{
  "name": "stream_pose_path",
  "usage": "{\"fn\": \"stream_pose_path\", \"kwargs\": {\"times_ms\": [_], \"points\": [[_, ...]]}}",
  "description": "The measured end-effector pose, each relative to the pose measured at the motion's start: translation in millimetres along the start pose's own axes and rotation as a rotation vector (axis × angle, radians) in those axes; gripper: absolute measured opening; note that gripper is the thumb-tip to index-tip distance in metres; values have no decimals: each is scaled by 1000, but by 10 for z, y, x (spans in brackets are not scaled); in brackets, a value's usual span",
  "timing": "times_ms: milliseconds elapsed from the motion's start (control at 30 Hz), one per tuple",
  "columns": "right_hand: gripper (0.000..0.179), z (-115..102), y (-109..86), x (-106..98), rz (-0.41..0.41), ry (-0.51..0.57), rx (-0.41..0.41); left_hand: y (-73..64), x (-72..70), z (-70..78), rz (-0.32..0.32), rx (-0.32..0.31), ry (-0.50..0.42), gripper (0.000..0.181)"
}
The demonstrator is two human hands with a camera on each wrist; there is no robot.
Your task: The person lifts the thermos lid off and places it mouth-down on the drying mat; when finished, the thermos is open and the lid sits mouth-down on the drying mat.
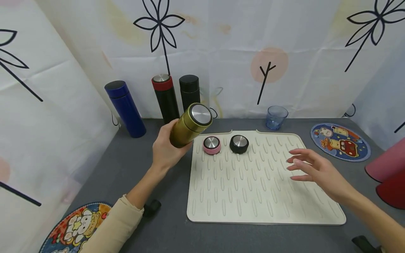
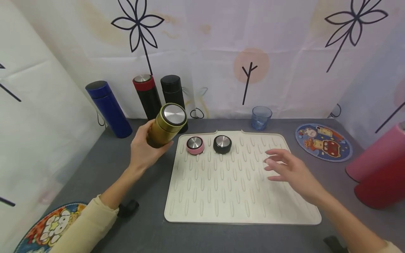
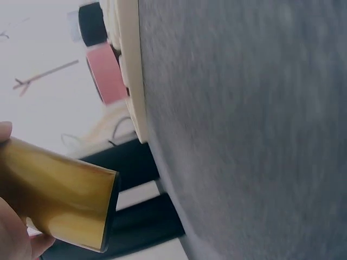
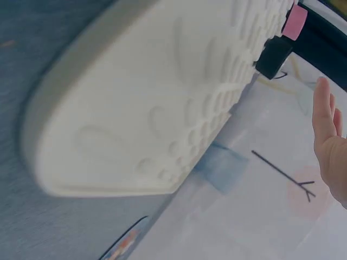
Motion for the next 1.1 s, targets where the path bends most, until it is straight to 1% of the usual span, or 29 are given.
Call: {"fn": "stream_pose_path", "kwargs": {"times_ms": [100,200,367,467,633,700,800,867,967,1100], "points": [[29,-73,45,87,-25,25,7,-23,66,116,-43,47,10,80],[29,-121,104,188,-51,48,19,-52,127,216,-82,77,15,80],[34,-255,203,342,-81,99,19,-87,195,345,-129,95,26,81],[39,-344,264,431,-92,122,44,-105,216,417,-158,106,55,80],[47,-496,353,590,-115,158,106,-137,244,553,-234,127,101,80],[52,-566,386,653,-127,179,118,-148,256,607,-268,137,111,80],[57,-654,436,734,-137,214,133,-162,277,694,-309,169,128,78],[58,-700,469,774,-136,232,137,-168,291,745,-321,200,141,78],[58,-742,502,821,-130,244,144,-176,301,805,-322,241,165,79],[59,-748,517,850,-117,206,175,-184,313,854,-325,273,194,81]]}}
Point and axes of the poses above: each hand's wrist, its own y-axis towards the middle knuckle, its own x-axis out of the palm, z = x × y, the point moved 9 cm from there along y, towards the middle knuckle, and after that the axes turned 10 degrees about x, right-handed, at the moved point
